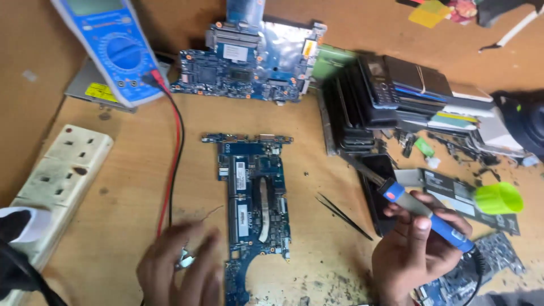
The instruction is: Soldering small electronic components onto a laptop motherboard at a repair station.
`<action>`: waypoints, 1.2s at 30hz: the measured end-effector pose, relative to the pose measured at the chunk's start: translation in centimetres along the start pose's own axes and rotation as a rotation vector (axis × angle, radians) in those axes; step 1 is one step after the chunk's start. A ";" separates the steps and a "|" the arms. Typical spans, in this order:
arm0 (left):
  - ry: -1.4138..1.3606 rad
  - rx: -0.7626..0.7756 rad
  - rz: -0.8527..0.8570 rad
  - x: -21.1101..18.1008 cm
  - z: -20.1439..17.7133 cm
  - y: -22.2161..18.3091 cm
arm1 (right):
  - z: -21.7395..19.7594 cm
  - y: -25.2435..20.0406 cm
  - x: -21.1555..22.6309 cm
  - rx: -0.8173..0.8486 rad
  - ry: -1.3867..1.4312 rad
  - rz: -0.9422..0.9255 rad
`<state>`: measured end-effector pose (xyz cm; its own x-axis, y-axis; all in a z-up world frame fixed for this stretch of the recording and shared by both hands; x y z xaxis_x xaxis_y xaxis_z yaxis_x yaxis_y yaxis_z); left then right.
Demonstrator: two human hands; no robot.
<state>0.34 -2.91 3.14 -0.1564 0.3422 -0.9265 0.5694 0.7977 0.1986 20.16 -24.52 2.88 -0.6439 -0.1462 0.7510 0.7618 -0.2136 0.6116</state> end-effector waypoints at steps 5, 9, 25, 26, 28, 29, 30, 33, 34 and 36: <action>0.162 0.289 0.217 1.9 -2.1 -1.2 | 0.2 0.2 0.6 0.024 -0.027 -0.018; 0.209 0.343 0.230 3.8 -3.6 -1.9 | -0.3 0.1 0.5 0.019 -0.022 -0.022; 0.325 0.682 0.342 10.5 -3.2 -1.9 | -1.7 0.3 -0.2 -0.008 -0.088 -0.062; 0.335 0.694 0.346 10.6 -3.4 -2.2 | -1.7 0.3 -0.1 -0.005 -0.085 -0.057; 0.351 0.718 0.357 10.8 -3.8 -2.6 | -1.7 0.3 0.0 0.022 -0.082 -0.013; 0.359 0.732 0.359 10.9 -3.8 -2.8 | -1.8 0.2 0.1 0.026 -0.081 -0.008; 0.367 0.745 0.362 11.1 -3.8 -3.0 | -1.9 0.2 0.1 0.031 -0.061 0.059; 0.390 0.788 0.388 11.7 -3.2 -2.7 | -1.8 0.7 0.1 0.048 -0.013 0.182; 0.401 0.810 0.391 12.0 -3.2 -2.6 | -1.7 0.7 0.0 0.061 0.011 0.250; 0.418 0.848 0.387 12.4 -3.1 -2.9 | -2.0 0.5 -0.2 0.088 -0.004 0.258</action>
<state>-5.78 0.58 -7.94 -0.0170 0.7771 -0.6291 0.9991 0.0370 0.0187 20.54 -26.49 2.50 -0.4276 -0.1808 0.8857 0.9040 -0.0850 0.4191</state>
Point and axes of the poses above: each hand's wrist, its own y-axis towards the middle knuckle, its own z-axis out of the palm, x = y × z, the point moved 1 cm from there along y, towards the middle knuckle, and after that the axes turned 1 degree about -x, right-handed, at the moved point
